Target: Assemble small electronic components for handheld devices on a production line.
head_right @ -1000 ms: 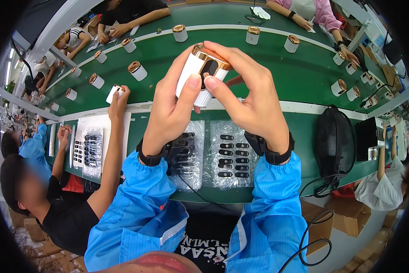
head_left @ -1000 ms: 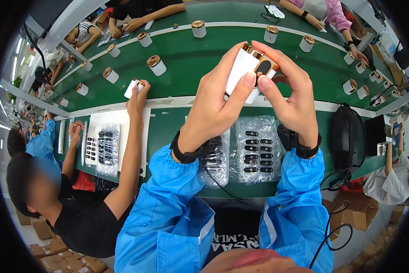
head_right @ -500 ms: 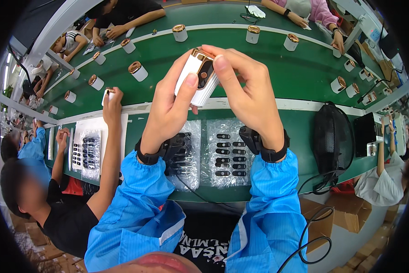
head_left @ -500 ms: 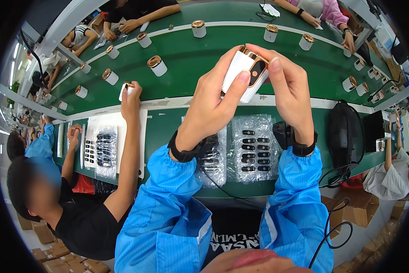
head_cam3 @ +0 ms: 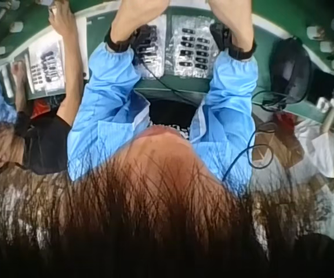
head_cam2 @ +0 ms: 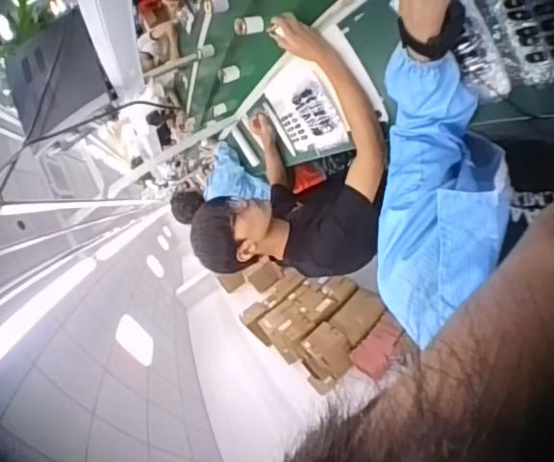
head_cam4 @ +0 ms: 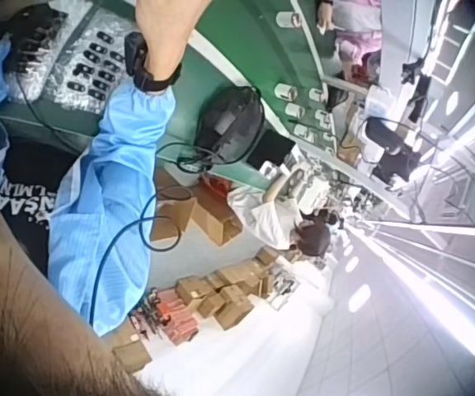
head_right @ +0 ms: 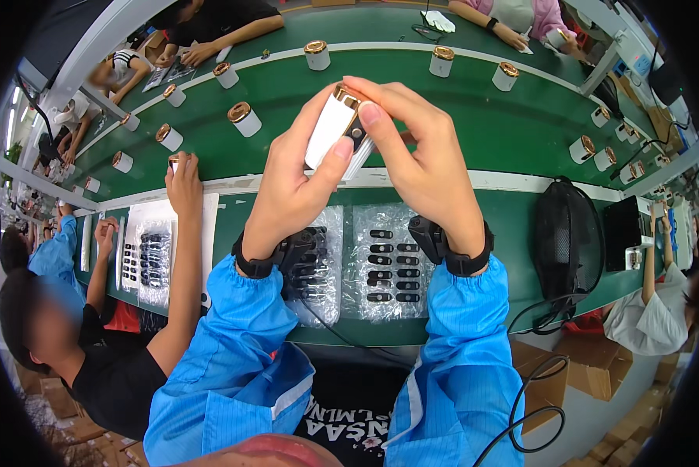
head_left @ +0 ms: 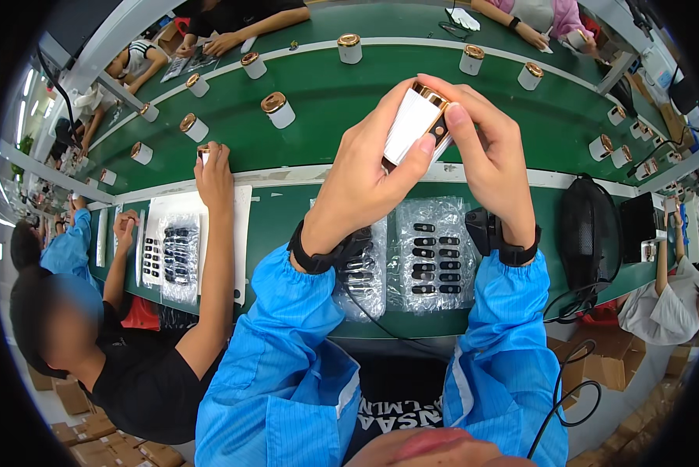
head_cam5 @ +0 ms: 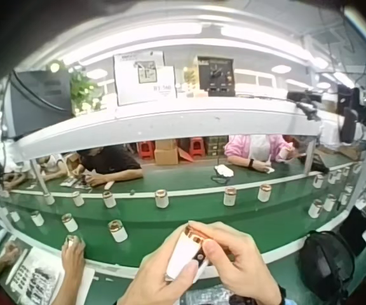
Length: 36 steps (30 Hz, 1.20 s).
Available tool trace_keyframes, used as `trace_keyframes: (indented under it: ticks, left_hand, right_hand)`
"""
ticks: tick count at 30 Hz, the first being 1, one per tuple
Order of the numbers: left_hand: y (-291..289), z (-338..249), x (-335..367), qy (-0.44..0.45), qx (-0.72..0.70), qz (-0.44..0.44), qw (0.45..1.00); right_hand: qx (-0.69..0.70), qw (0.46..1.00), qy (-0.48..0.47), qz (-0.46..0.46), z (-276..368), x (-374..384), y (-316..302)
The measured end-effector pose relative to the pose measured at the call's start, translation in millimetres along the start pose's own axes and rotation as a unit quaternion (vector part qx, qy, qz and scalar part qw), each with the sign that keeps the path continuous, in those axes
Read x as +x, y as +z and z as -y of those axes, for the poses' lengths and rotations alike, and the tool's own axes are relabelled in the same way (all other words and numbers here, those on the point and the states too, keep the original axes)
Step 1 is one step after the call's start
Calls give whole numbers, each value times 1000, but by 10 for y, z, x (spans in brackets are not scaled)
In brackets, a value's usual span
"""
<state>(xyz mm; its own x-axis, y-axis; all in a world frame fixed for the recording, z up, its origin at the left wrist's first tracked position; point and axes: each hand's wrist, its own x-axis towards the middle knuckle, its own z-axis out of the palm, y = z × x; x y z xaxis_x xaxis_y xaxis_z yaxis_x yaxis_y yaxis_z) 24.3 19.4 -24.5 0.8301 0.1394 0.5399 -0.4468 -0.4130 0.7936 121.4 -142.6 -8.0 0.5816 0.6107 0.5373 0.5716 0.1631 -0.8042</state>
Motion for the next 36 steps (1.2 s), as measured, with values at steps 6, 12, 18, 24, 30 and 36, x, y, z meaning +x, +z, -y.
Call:
trace_keyframes:
  ticks: [6, 12, 18, 24, 30, 36]
  left_hand:
    - [-52, 22, -6, 6, 2, 37, 999]
    - [-30, 133, -55, -44, 82, 12, 996]
    - [-88, 50, -61, -9, 94, 61, 994]
    - [-107, 84, -153, 39, 92, 7, 995]
    - [-130, 131, -93, 60, 98, 26, 993]
    - [-284, -114, -62, 41, 59, 53, 996]
  right_hand:
    - [-15, 1000, 8, 23, -38, 1, -4]
    - [-53, 998, 16, 0, -449, 94, -158]
    - [-298, 954, -10, -29, -1784, 0, -413]
    - [-303, 953, -25, -8, -1885, -26, -262]
    - [-240, 966, 5, -97, -1047, 121, -303]
    - [-207, 975, 15, -81, -763, 68, -111]
